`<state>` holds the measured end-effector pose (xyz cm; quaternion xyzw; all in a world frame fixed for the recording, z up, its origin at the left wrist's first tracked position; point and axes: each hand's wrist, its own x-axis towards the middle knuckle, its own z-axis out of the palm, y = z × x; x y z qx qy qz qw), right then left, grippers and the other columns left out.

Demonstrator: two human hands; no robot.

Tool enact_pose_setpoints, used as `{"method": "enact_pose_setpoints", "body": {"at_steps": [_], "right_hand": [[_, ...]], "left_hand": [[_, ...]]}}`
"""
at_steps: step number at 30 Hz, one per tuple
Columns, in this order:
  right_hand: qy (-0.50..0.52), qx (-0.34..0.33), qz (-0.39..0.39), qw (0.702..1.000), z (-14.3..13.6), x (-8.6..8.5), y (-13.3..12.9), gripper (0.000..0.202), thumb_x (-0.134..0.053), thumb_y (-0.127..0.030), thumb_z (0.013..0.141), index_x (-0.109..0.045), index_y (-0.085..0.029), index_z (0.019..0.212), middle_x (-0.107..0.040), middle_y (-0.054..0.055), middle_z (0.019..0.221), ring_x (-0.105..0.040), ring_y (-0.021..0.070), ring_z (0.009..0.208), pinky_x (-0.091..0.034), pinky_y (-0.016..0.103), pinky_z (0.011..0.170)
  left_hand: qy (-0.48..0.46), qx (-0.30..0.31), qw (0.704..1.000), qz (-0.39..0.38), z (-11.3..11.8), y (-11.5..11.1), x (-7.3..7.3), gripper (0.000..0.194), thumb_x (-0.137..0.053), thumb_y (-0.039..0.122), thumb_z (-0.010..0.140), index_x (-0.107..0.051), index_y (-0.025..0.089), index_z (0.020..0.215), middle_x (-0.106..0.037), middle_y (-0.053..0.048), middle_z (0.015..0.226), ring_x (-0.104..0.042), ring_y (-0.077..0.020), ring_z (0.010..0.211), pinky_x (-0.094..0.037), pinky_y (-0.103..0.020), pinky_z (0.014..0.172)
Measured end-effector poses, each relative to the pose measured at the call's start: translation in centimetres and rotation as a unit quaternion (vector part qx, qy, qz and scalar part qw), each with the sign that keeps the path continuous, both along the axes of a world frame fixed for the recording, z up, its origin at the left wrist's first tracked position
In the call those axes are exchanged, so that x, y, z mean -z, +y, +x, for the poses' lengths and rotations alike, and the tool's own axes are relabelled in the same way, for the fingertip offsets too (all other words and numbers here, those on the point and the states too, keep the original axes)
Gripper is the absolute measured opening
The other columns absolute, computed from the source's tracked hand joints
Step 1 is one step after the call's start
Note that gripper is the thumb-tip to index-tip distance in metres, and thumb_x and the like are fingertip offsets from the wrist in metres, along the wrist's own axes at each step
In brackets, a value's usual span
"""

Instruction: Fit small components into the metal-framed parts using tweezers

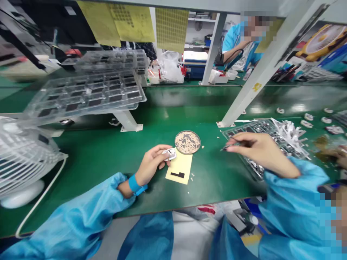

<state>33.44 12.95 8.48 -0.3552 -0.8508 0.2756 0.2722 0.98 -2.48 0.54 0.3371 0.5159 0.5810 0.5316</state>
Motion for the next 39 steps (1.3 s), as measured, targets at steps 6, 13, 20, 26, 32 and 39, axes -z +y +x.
{"method": "enact_pose_setpoints", "body": {"at_steps": [6, 13, 20, 26, 32, 39], "right_hand": [[0.134, -0.225, -0.156, 0.952, -13.4, 2.6, -4.3, 0.018, -0.084, -0.035, 0.079, -0.079, -0.02, 0.089, -0.074, 0.007, 0.096, -0.07, 0.0214, 0.091, -0.058, 0.036, 0.087], [0.165, -0.14, -0.345, 0.913, -15.2, 7.7, -4.4, 0.035, -0.083, -0.038, 0.077, -0.077, -0.019, 0.106, -0.077, 0.006, 0.097, -0.074, 0.0231, 0.091, -0.061, 0.037, 0.086], [0.222, -0.064, -0.352, 0.907, -15.3, 9.0, -4.9, 0.035, -0.089, -0.034, 0.069, -0.067, -0.017, 0.09, -0.076, 0.006, 0.09, -0.072, 0.0185, 0.084, -0.059, 0.03, 0.078], [0.222, -0.05, -0.377, 0.898, -15.4, 8.7, -4.9, 0.034, -0.089, -0.034, 0.068, -0.066, -0.017, 0.087, -0.075, 0.004, 0.088, -0.071, 0.0163, 0.08, -0.057, 0.028, 0.075], [0.212, -0.052, -0.379, 0.899, -15.2, 8.4, -4.8, 0.034, -0.09, -0.035, 0.068, -0.065, -0.018, 0.083, -0.073, 0.002, 0.082, -0.067, 0.014, 0.074, -0.054, 0.025, 0.068], [0.207, -0.044, -0.403, 0.89, -15.2, 8.7, -4.7, 0.036, -0.09, -0.037, 0.067, -0.064, -0.017, 0.082, -0.072, 0.002, 0.08, -0.066, 0.0149, 0.073, -0.053, 0.027, 0.069]], "left_hand": [[0.035, -0.007, 0.999, 0.028, -0.3, 0.2, 0.8, 0.043, -0.076, 0.021, 0.074, -0.065, 0.013, 0.115, -0.074, -0.01, 0.104, -0.07, -0.0137, 0.073, -0.05, -0.02, 0.059], [0.126, -0.005, 0.991, 0.047, -0.2, 0.6, 2.2, 0.05, -0.074, 0.019, 0.076, -0.063, 0.013, 0.124, -0.073, -0.012, 0.108, -0.068, -0.0158, 0.085, -0.05, -0.022, 0.065], [0.232, 0.013, 0.971, 0.049, -0.2, 0.2, 2.7, 0.053, -0.07, 0.019, 0.081, -0.06, 0.019, 0.133, -0.07, -0.005, 0.098, -0.042, -0.0059, 0.056, -0.033, -0.02, 0.049], [0.261, 0.012, 0.964, 0.051, -0.1, 0.1, 2.3, 0.051, -0.072, 0.029, 0.083, -0.062, 0.019, 0.132, -0.065, -0.002, 0.088, -0.038, -0.0071, 0.056, -0.034, -0.021, 0.051], [0.269, 0.015, 0.961, 0.054, 0.0, -0.1, 2.0, 0.05, -0.072, 0.032, 0.086, -0.062, 0.021, 0.133, -0.063, -0.002, 0.086, -0.038, -0.008, 0.057, -0.035, -0.022, 0.052], [0.321, 0.005, 0.943, 0.091, -0.1, -0.2, 1.9, 0.044, -0.069, 0.032, 0.089, -0.065, 0.024, 0.132, -0.069, -0.004, 0.099, -0.04, -0.0081, 0.058, -0.039, -0.022, 0.054]]}}
